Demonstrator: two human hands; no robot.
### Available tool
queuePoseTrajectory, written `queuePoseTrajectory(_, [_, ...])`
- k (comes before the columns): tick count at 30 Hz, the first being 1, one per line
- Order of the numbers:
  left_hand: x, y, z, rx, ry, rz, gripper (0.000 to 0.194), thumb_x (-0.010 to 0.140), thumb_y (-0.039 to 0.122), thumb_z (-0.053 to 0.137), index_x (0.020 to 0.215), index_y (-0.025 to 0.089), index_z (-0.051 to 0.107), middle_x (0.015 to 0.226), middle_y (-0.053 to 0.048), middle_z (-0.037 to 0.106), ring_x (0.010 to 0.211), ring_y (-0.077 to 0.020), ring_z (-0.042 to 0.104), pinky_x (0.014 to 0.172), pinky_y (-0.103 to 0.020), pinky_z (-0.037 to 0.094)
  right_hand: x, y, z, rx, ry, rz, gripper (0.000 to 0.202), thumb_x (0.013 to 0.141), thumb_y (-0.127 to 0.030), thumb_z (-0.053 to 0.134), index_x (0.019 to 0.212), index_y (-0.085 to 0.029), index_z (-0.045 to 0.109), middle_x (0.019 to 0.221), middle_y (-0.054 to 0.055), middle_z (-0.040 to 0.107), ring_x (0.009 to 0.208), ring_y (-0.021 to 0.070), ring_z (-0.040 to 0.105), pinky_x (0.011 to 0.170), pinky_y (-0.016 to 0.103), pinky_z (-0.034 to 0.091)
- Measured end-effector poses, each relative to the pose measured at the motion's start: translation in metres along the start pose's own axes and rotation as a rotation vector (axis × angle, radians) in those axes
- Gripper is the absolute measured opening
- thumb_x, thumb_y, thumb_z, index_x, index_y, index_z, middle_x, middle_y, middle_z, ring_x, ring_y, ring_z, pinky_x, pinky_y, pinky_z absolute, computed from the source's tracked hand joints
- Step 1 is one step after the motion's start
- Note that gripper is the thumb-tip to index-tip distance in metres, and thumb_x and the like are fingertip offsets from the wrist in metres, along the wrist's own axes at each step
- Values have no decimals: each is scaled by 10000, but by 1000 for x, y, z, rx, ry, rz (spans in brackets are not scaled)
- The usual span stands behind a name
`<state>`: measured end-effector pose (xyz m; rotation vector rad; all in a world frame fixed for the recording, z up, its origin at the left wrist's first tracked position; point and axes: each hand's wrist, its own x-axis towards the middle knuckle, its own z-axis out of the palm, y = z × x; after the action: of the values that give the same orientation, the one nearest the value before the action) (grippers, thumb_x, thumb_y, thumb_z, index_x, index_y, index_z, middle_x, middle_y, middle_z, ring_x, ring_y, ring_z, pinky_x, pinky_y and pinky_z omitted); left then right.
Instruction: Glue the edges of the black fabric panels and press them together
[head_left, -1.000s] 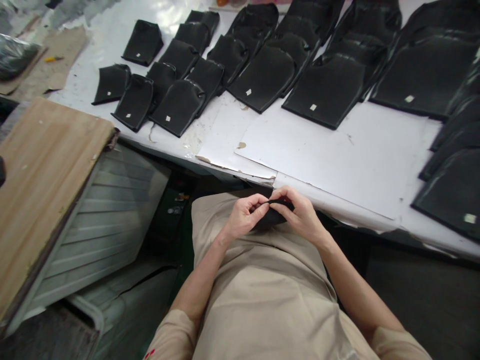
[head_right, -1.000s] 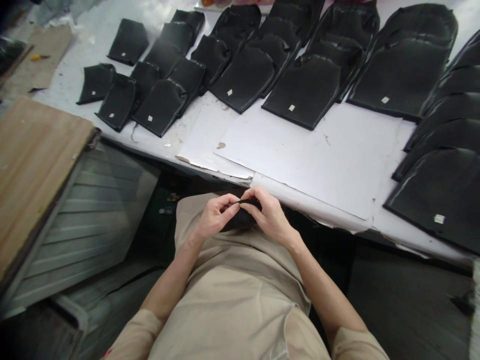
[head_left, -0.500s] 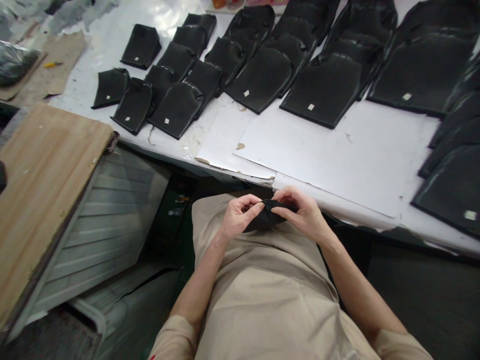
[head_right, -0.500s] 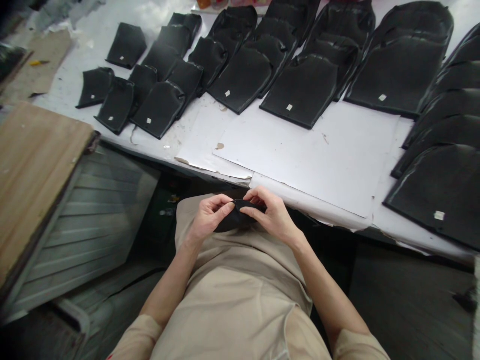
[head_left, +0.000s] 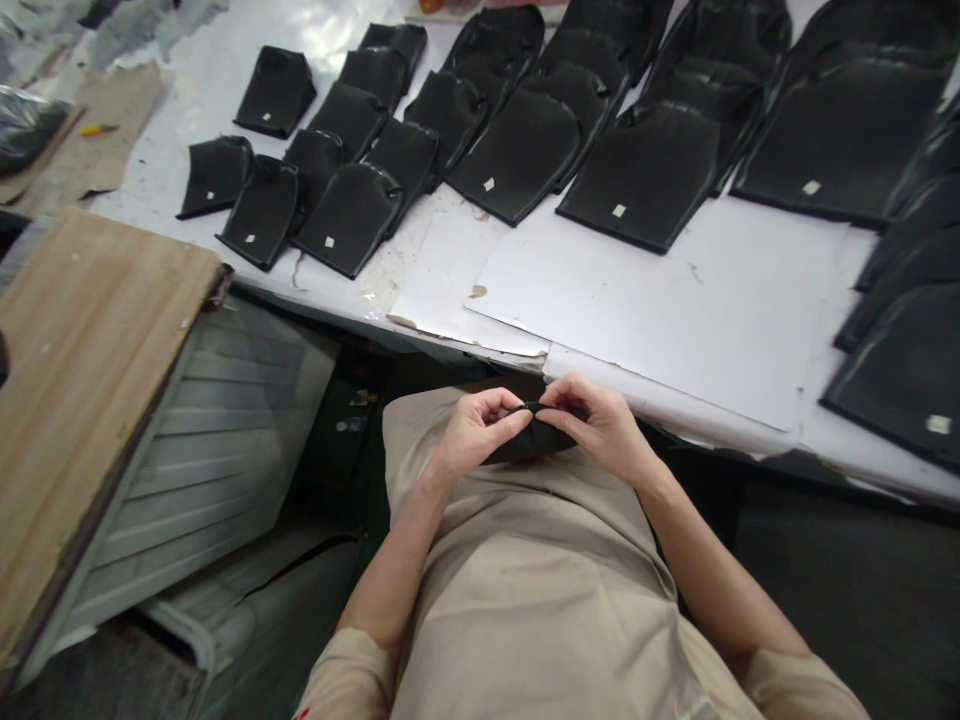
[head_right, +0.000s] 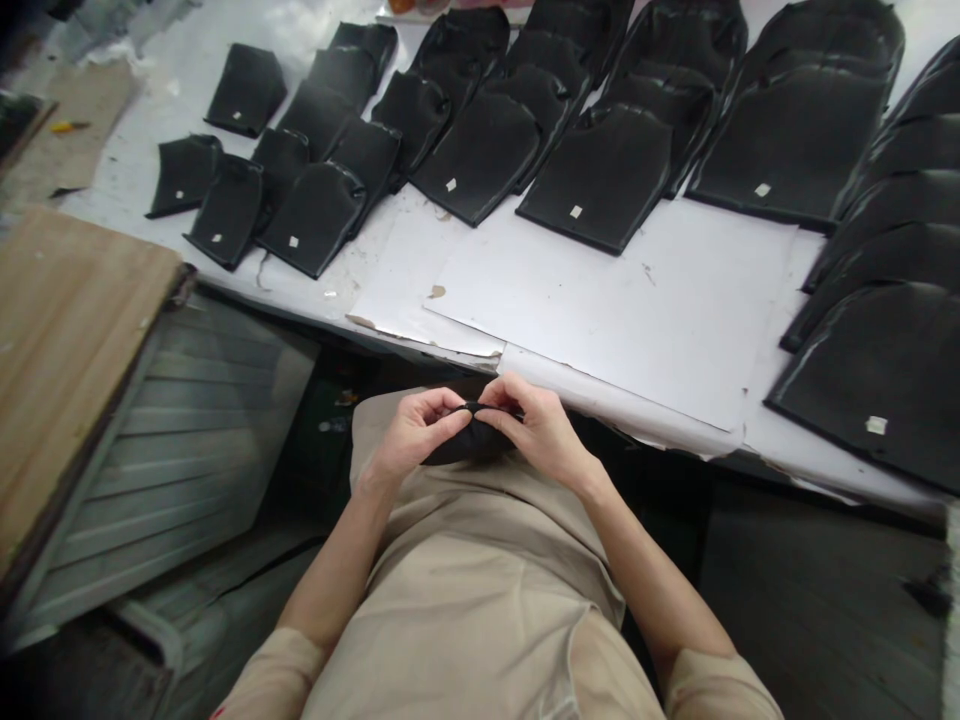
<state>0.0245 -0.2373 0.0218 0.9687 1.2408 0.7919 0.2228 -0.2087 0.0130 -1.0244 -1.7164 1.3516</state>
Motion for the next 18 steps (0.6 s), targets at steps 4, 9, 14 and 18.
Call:
queuePoseTrajectory(4, [0, 6, -4, -17, -15, -3, 296, 818, 416, 747, 778, 142, 643, 707, 19, 559, 624, -79, 479, 565, -175, 392, -1, 3, -1, -12, -3, 2, 96, 914, -262, 712, 949, -228, 629, 837, -8, 663, 743, 153, 607, 698, 269, 500])
queuePoseTrajectory(9, [-2, 9, -15, -45, 26, -67, 332, 806, 462, 725, 767, 158, 597, 660, 36, 511, 547, -67, 415, 500, -175, 337, -6, 12, -13, -82, -8, 32, 227, 875, -375, 764, 1004, -230, 648, 903, 28, 709, 827, 208, 663, 769, 330, 547])
queuePoseTrajectory(14, [-5, 8, -24, -40, 51, -62, 330, 825, 470, 701, 774, 171, 572, 654, 41, 501, 537, -69, 405, 493, -179, 326, -9, 19, -21, -168, -52, 48, 232, 868, -383, 766, 1015, -229, 674, 928, 36, 740, 833, 222, 681, 767, 338, 547])
queuePoseTrajectory(18, [-9, 7, -32, 31, 93, -3, 316, 861, 455, 684, 784, 166, 583, 661, 37, 499, 558, -73, 418, 515, -182, 329, -13, 25, -22, -186, -51, 52, 226, 869, -374, 764, 1017, -229, 676, 931, 34, 743, 829, 223, 686, 736, 327, 545])
